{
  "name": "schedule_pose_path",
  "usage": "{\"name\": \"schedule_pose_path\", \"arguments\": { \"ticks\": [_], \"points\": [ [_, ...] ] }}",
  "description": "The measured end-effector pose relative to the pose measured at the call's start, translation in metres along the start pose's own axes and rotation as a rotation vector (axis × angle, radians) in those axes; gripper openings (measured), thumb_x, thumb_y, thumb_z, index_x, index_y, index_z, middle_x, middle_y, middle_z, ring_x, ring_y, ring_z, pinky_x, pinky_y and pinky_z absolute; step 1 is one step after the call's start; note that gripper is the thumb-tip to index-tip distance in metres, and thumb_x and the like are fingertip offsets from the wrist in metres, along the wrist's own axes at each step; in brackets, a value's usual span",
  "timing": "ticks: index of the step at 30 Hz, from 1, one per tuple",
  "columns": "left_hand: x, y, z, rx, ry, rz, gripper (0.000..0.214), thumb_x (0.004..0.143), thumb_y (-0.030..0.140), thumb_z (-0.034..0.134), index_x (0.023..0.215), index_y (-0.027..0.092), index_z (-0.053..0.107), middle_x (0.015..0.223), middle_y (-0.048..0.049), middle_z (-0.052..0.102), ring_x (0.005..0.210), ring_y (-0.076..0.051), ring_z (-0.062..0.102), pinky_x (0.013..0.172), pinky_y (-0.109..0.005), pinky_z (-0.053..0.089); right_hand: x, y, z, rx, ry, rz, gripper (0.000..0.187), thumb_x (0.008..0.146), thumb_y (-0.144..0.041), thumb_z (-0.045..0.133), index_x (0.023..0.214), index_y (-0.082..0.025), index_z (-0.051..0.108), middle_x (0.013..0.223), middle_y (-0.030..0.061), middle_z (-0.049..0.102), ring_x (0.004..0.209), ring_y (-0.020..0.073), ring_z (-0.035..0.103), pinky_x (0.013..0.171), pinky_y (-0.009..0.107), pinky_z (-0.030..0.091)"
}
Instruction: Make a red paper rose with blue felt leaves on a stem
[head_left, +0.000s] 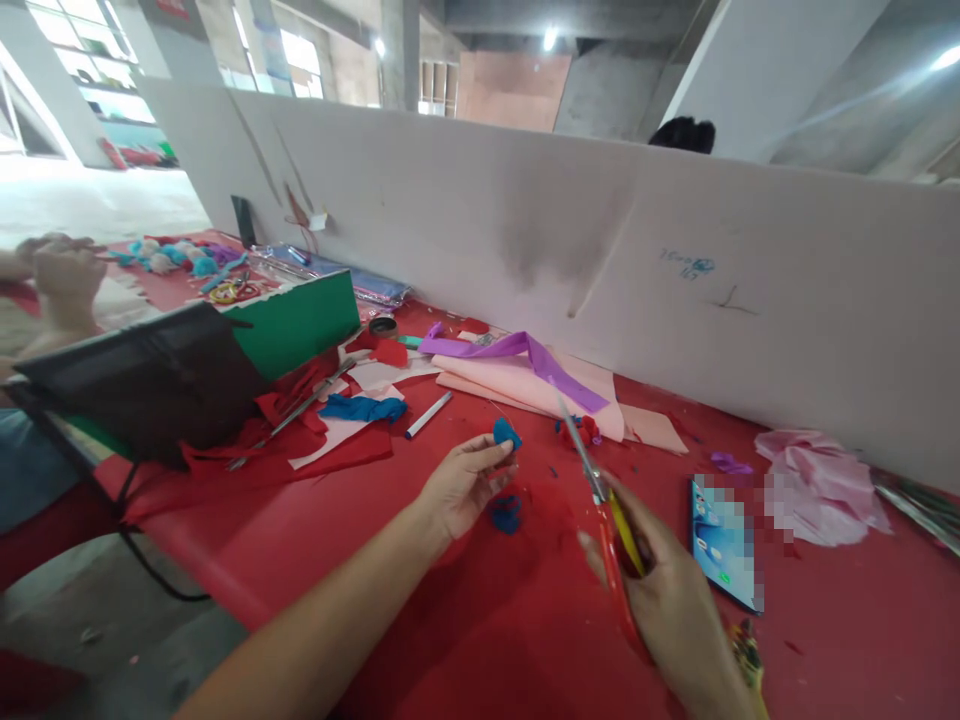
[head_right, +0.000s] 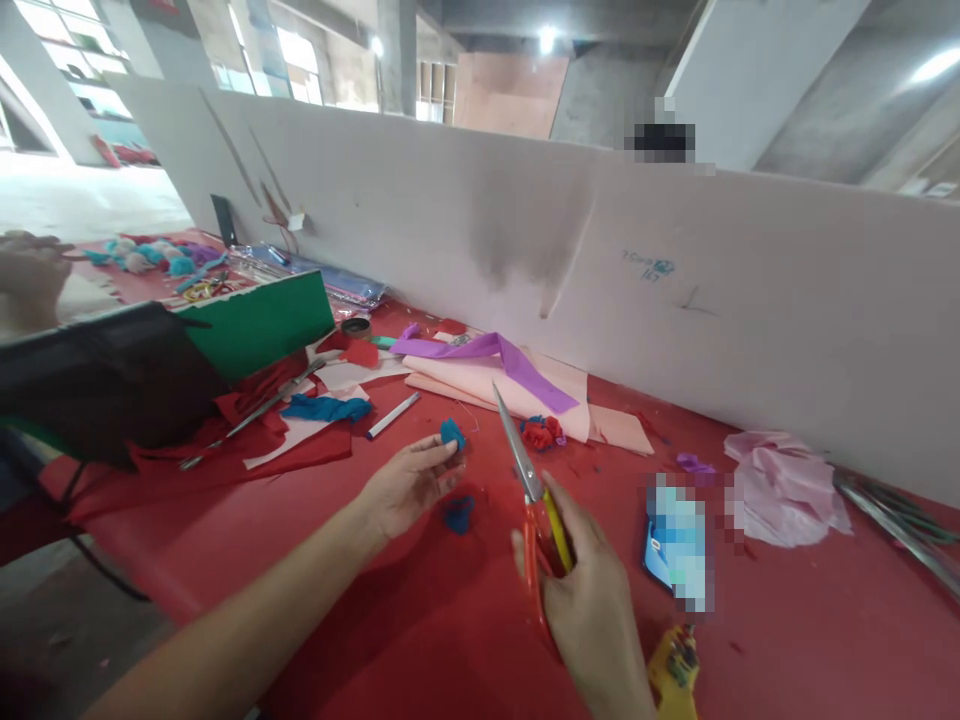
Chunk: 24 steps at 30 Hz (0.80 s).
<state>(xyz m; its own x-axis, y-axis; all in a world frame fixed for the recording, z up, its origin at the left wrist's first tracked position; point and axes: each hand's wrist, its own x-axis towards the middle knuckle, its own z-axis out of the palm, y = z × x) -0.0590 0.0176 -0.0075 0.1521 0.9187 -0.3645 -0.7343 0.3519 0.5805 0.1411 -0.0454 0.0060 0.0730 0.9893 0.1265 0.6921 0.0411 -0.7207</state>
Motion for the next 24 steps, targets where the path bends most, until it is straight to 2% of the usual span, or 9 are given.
{"name": "schedule_pose_path", "arguments": {
  "ticks": [2,5,10,17,24],
  "points": [
    [-0.002,0.000,0.001,-0.045,-0.029,0.005,0.008,0.072,0.009,0.069,0.078,0.012,0.065,0.080,-0.0043,0.068,0.073,-0.011,0.066,0.073,-0.024,0.055,-0.004,-0.006,0.011,0.071,-0.004,-0.057,0.062,0.073,-0.041,0.062,0.129,-0.023,0.042,0.129,0.0112,0.056,0.116,0.0283,0.056,0.095,0.043,0.047],
    [-0.004,-0.002,0.001,-0.092,-0.102,0.023,0.007,0.074,0.010,0.068,0.079,0.013,0.065,0.084,-0.0057,0.070,0.081,-0.015,0.067,0.081,-0.030,0.055,-0.010,-0.011,0.029,-0.004,-0.048,-0.121,0.065,0.071,-0.041,0.066,0.127,-0.024,0.037,0.126,0.0132,0.055,0.111,0.0304,0.058,0.090,0.046,0.049],
    [-0.009,-0.003,0.001,-0.076,-0.180,0.022,0.009,0.077,0.014,0.065,0.086,0.014,0.065,0.090,-0.0076,0.071,0.083,-0.017,0.069,0.075,-0.028,0.056,-0.012,-0.014,0.047,-0.170,-0.044,-0.181,0.062,0.072,-0.041,0.066,0.123,-0.022,0.038,0.121,0.0153,0.054,0.111,0.0337,0.056,0.086,0.048,0.050],
    [-0.012,-0.002,0.004,-0.121,-0.210,0.047,0.007,0.079,0.011,0.062,0.086,0.013,0.064,0.089,-0.0062,0.073,0.079,-0.015,0.070,0.074,-0.026,0.057,-0.012,-0.013,0.048,-0.261,0.015,-0.173,0.056,0.073,-0.037,0.062,0.122,-0.023,0.037,0.120,0.0149,0.053,0.108,0.0346,0.056,0.077,0.048,0.053],
    [-0.013,-0.003,0.004,-0.087,-0.177,0.044,0.008,0.077,0.010,0.064,0.085,0.013,0.065,0.088,-0.0069,0.073,0.077,-0.015,0.070,0.074,-0.025,0.057,-0.008,-0.013,0.045,-0.262,-0.008,-0.156,0.048,0.074,-0.035,0.060,0.117,-0.025,0.042,0.117,0.0128,0.056,0.105,0.0332,0.058,0.076,0.046,0.052]
  ]
}}
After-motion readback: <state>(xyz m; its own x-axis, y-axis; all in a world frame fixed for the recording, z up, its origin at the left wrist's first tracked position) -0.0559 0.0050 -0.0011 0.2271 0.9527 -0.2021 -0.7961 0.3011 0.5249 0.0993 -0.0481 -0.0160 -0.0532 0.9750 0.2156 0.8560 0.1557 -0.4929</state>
